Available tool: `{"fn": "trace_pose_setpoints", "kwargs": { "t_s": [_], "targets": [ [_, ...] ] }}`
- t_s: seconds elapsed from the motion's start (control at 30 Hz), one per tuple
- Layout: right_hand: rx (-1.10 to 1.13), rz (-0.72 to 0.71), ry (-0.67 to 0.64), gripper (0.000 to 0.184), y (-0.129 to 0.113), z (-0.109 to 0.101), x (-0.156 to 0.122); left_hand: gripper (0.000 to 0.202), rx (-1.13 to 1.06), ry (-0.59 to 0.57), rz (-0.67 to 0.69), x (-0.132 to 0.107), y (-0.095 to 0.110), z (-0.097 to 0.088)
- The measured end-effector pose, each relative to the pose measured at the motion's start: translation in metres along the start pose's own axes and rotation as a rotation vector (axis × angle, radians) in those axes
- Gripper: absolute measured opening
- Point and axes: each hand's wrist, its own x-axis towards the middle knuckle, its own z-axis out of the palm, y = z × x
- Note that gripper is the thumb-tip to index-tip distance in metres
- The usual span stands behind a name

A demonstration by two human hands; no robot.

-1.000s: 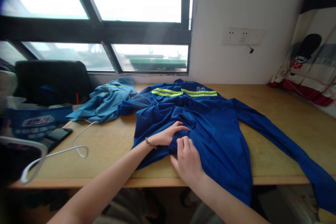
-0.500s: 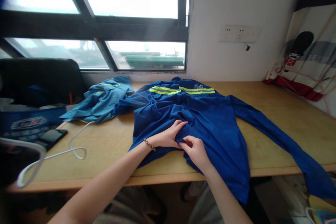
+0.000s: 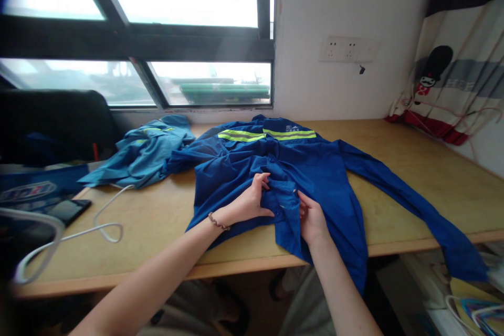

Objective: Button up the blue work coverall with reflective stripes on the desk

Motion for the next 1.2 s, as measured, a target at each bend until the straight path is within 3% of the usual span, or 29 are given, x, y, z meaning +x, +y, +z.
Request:
{"fn": "trace_pose_setpoints", "kwargs": {
  "t_s": [0.07, 0.17, 0.23, 0.37, 0.47, 0.53, 0.63, 0.73, 0.87, 0.93, 1.03, 1.2],
  "targets": [
    [0.038, 0.022, 0.046, 0.011, -0.002, 0.000, 0.001, 0.075, 0.085, -0.039, 0.050, 0.000, 0.008, 0.001],
    [0.103, 0.025, 0.101, 0.012, -0.005, 0.003, 0.000, 0.030, 0.161, -0.206, 0.109, -0.001, 0.018, 0.005],
    [0.103, -0.010, 0.116, 0.022, -0.006, 0.004, -0.002, 0.017, 0.164, -0.294, 0.107, -0.001, 0.020, 0.009],
    [-0.034, -0.144, 0.133, 0.015, -0.006, 0.004, -0.005, 0.013, 0.151, -0.295, -0.015, 0.000, 0.016, 0.013],
    [-0.070, -0.137, 0.077, 0.024, -0.005, 0.006, -0.009, 0.018, 0.068, -0.246, -0.167, 0.000, 0.011, 0.013],
    [-0.061, -0.136, 0.000, 0.032, -0.004, 0.009, -0.011, 0.024, -0.116, -0.261, -0.293, 0.000, 0.009, 0.012],
    [-0.146, -0.182, -0.089, 0.030, -0.002, 0.015, -0.015, 0.028, -0.535, -0.312, -0.479, 0.001, 0.009, 0.009],
    [-0.385, -0.242, -0.114, 0.030, 0.001, 0.020, -0.019, 0.026, -0.816, -0.277, -0.578, 0.004, 0.009, 0.002],
    [-0.826, -0.382, -0.161, 0.019, 0.009, 0.028, -0.021, 0.021, -0.960, -0.224, -0.631, 0.005, 0.008, -0.006],
    [-0.940, -0.413, -0.157, 0.018, 0.013, 0.029, -0.020, 0.020, -1.000, -0.224, -0.634, 0.005, 0.009, -0.009],
    [-0.869, -0.369, -0.111, 0.023, 0.013, 0.026, -0.017, 0.023, -1.038, -0.218, -0.596, 0.005, 0.012, -0.013],
    [-0.488, -0.215, -0.081, 0.028, 0.005, 0.020, -0.014, 0.028, -1.087, -0.222, -0.528, 0.004, 0.017, -0.009]
  ]
}}
